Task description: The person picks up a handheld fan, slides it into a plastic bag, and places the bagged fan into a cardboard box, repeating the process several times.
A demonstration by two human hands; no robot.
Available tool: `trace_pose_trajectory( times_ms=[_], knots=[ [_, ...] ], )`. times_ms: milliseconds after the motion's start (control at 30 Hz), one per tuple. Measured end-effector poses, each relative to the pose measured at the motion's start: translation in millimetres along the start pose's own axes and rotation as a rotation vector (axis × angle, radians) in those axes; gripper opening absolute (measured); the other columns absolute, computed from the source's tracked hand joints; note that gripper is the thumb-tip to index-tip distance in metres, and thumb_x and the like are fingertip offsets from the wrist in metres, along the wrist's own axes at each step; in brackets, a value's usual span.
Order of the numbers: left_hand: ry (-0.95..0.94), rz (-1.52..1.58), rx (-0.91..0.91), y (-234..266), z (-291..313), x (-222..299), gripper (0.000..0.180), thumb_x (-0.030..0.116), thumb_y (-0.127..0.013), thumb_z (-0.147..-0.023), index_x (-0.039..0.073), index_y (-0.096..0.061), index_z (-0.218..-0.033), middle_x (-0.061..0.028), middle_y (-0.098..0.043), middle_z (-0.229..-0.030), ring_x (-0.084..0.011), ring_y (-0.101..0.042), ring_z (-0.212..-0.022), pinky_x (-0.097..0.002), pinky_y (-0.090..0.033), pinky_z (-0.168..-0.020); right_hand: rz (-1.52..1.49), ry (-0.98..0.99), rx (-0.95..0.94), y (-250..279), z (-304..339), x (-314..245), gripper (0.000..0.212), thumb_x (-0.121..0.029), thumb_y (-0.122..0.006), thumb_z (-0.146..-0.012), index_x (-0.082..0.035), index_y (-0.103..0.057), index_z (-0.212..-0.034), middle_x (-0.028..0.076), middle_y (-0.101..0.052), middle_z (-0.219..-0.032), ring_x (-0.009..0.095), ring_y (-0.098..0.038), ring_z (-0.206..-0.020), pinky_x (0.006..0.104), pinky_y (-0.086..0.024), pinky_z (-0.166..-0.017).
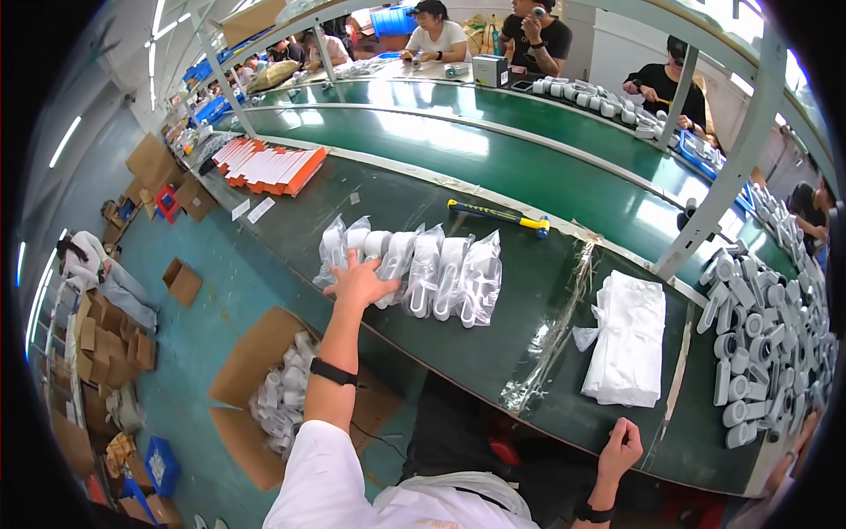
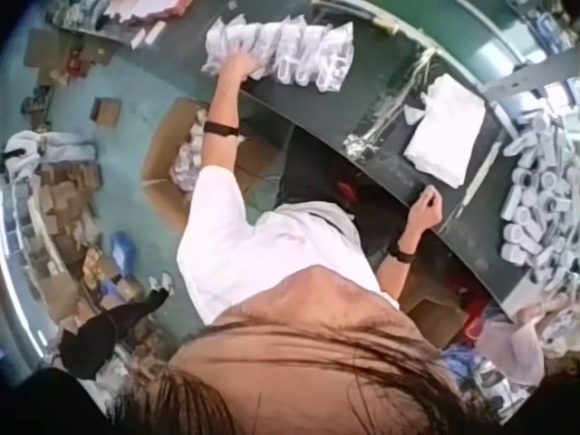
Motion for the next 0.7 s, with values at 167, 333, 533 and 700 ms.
trace_pose_trajectory(
  times_ms=[167,333,533,700],
  knots=[
    [0.015,-0.061,-0.065,-1.3,-6.4,-6.4,0.077,0.058,-0.07,-0.068,0.033,-0.05,-0.138,-0.0053,-0.013,-0.159,-0.0533,-0.019,-0.138,-0.0781,-0.028,-0.094,0.002,-0.003,0.003,0.4,0.8,-4.1,0.021,-0.017,-0.06,-0.095,0.002,-0.064,-0.085,-0.002,-0.054,-0.063,0.005,-0.045,-0.058,0.0221,-0.036,-0.053],
    [0.004,-0.058,-0.03,6.4,-9.6,-6.8,0.084,0.055,-0.072,-0.068,0.031,-0.042,-0.142,-0.0048,-0.02,-0.155,-0.0518,-0.027,-0.133,-0.0758,-0.033,-0.092,0.017,-0.028,-0.022,-0.9,-0.4,-7.3,0.025,-0.022,-0.059,-0.096,0.001,-0.064,-0.087,-0.001,-0.054,-0.065,0.007,-0.047,-0.061,0.0232,-0.038,-0.056],
    [-0.139,0.006,0.158,-22.2,-53.7,-33.7,0.087,0.049,-0.076,-0.064,0.025,-0.038,-0.138,-0.008,-0.03,-0.146,-0.0508,-0.033,-0.128,-0.0647,-0.041,-0.095,0.021,0.006,0.016,-0.4,0.0,-8.5,0.021,-0.017,-0.06,-0.096,0.001,-0.064,-0.085,-0.002,-0.054,-0.064,0.005,-0.046,-0.058,0.0212,-0.036,-0.053],
    [-0.172,0.026,0.219,-17.6,-47.4,-24.7,0.091,0.045,-0.078,-0.06,0.017,-0.039,-0.137,-0.0145,-0.035,-0.143,-0.0492,-0.037,-0.126,-0.0538,-0.04,-0.101,0.023,0.002,0.01,0.5,0.5,-9.2,0.021,-0.016,-0.06,-0.096,0.001,-0.064,-0.085,-0.003,-0.053,-0.064,0.005,-0.045,-0.058,0.0214,-0.036,-0.053]
  ],
)
Point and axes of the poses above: each hand's wrist, its own z-axis away from the middle knuckle, its own y-axis out of the back of the hand, x = y × z, the point moved 9 cm from there along -z, towards the middle knuckle
